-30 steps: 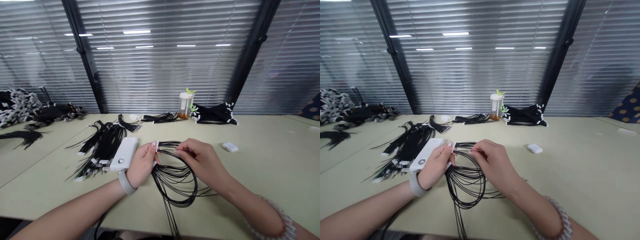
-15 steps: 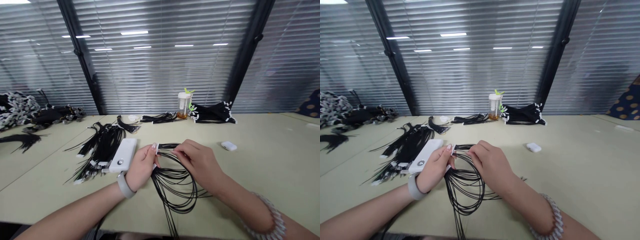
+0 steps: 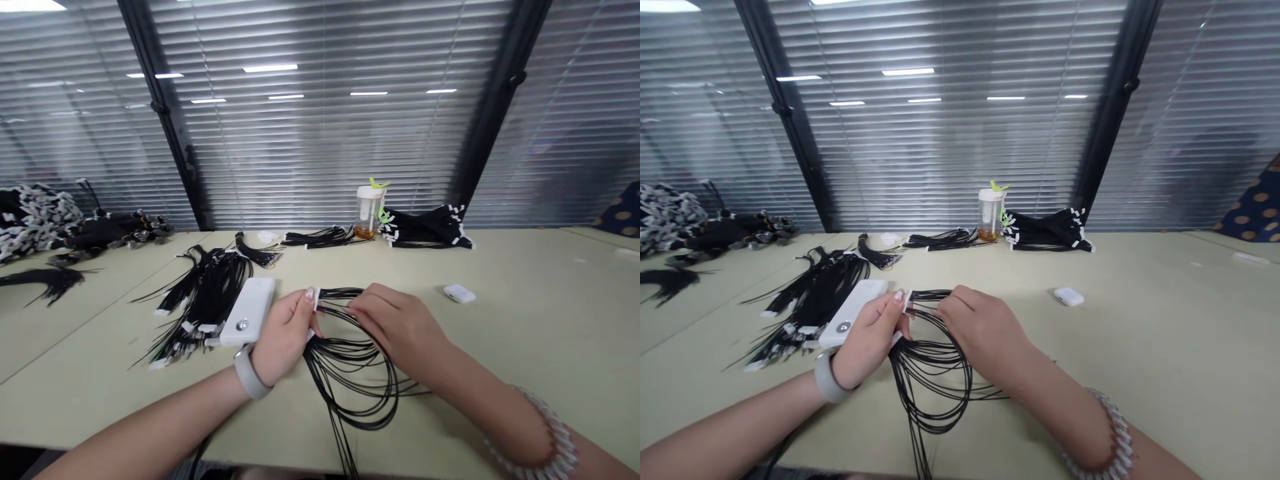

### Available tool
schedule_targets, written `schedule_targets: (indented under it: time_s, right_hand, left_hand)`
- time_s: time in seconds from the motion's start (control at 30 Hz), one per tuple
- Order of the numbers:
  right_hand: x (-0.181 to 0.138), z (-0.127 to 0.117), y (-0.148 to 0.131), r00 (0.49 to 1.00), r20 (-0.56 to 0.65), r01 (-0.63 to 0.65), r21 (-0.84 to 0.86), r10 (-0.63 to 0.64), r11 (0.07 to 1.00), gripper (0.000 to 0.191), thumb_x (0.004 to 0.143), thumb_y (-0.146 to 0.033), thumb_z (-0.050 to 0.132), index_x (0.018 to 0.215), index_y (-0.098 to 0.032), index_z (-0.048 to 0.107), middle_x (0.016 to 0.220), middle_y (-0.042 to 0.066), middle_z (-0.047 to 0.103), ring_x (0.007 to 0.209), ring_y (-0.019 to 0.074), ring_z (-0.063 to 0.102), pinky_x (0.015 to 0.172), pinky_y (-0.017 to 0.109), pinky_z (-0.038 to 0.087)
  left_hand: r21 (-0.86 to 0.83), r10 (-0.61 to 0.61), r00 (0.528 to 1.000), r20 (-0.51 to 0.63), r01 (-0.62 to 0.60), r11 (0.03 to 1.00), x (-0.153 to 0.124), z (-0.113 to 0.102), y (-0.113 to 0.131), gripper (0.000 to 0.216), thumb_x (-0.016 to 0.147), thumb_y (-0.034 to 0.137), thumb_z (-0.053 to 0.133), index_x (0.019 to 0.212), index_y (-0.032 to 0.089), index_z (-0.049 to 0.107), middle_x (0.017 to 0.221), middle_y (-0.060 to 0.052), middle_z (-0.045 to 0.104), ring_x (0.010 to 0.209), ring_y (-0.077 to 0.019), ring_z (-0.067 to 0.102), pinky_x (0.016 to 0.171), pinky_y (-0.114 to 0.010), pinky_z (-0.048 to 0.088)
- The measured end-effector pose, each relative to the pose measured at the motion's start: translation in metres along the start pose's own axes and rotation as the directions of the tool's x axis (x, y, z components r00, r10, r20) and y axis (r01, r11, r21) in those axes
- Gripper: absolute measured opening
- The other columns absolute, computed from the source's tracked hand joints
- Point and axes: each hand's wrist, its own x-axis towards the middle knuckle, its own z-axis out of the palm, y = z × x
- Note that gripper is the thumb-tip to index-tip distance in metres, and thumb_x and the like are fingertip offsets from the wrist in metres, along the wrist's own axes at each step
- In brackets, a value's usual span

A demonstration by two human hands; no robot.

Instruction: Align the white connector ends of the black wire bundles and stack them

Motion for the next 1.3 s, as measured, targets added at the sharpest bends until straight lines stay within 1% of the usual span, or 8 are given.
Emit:
schedule_targets:
  time_s: [0.37,0.63,0.7,0.83,1.07,1.17,1.27,1.3]
  right_hand:
    - [0.0,-0.003,-0.002,0.997,-0.053,-0.056,0.086,0.061,0.995,0.018,0.088,-0.018,0.042,0.079,-0.014,0.057,0.07,0.002,0.056,0.063,0.0101,0.051,0.057,0.022,0.038]
    - [0.001,-0.001,-0.002,0.997,-0.029,-0.069,0.088,0.072,0.994,0.02,0.088,-0.019,0.04,0.078,-0.014,0.057,0.07,0.002,0.055,0.062,0.0101,0.05,0.056,0.022,0.036]
    - [0.001,0.0,-0.003,0.996,-0.005,-0.093,0.095,0.093,0.991,0.021,0.089,-0.02,0.039,0.078,-0.015,0.056,0.07,0.002,0.055,0.062,0.01,0.05,0.056,0.021,0.036]
    - [0.0,0.006,-0.005,0.988,0.097,-0.126,0.079,0.118,0.989,0.025,0.09,-0.023,0.037,0.078,-0.015,0.057,0.069,0.002,0.054,0.061,0.0095,0.049,0.056,0.021,0.035]
    - [-0.001,0.01,-0.007,0.988,0.14,-0.071,0.014,0.068,0.997,0.033,0.091,-0.023,0.032,0.07,-0.015,0.055,0.064,0.001,0.05,0.057,0.0097,0.044,0.053,0.022,0.029]
    - [0.002,0.009,-0.005,0.968,0.21,-0.142,0.013,0.136,0.99,0.027,0.09,-0.023,0.036,0.072,-0.016,0.055,0.066,0.001,0.052,0.06,0.0103,0.046,0.056,0.022,0.031]
    - [0.005,0.005,-0.001,0.938,0.239,-0.273,0.068,0.25,0.96,0.01,0.082,-0.027,0.052,0.079,-0.018,0.052,0.07,-0.001,0.054,0.061,0.0104,0.048,0.055,0.021,0.033]
    - [0.006,0.002,0.0,0.933,0.219,-0.31,0.085,0.286,0.947,0.015,0.077,-0.03,0.058,0.081,-0.018,0.05,0.072,-0.001,0.053,0.06,0.0102,0.047,0.054,0.021,0.033]
  left_hand:
    - [0.007,-0.004,1.0,-0.005,0.004,1.0,0.0,0.0,0.003,0.042,0.089,0.033,0.032,0.054,0.016,0.048,0.048,0.003,0.049,0.048,-0.0095,0.043,0.052,-0.021,0.033]
    - [0.021,0.013,1.0,0.009,-0.014,1.0,0.001,0.0,0.001,0.044,0.09,0.033,0.031,0.052,0.016,0.047,0.049,0.002,0.047,0.049,-0.0095,0.044,0.053,-0.021,0.033]
    - [0.023,0.012,1.0,0.015,-0.013,1.0,0.001,0.001,0.002,0.044,0.09,0.034,0.031,0.052,0.016,0.047,0.049,0.002,0.047,0.05,-0.0098,0.044,0.053,-0.022,0.034]
    - [0.033,0.004,0.998,0.066,-0.006,0.999,-0.003,0.003,0.002,0.043,0.089,0.037,0.03,0.055,0.016,0.047,0.049,0.001,0.049,0.05,-0.0111,0.046,0.054,-0.022,0.035]
    - [0.112,0.016,0.991,0.135,-0.031,0.993,-0.005,0.004,0.004,0.042,0.089,0.036,0.031,0.055,0.017,0.047,0.048,0.001,0.05,0.05,-0.0118,0.047,0.054,-0.023,0.035]
    - [0.145,0.007,0.992,0.123,-0.025,0.989,-0.002,0.004,0.002,0.043,0.088,0.036,0.032,0.053,0.017,0.047,0.049,0.001,0.049,0.051,-0.0122,0.047,0.054,-0.024,0.035]
    - [0.139,-0.013,0.997,0.07,0.004,0.99,0.003,0.004,-0.003,0.045,0.088,0.039,0.031,0.052,0.017,0.047,0.051,0.0,0.05,0.053,-0.0135,0.048,0.056,-0.025,0.036]
    - [0.129,-0.029,0.999,0.043,0.023,0.991,0.005,0.004,-0.004,0.045,0.088,0.04,0.031,0.052,0.017,0.048,0.051,0.0,0.051,0.054,-0.0141,0.049,0.057,-0.025,0.037]
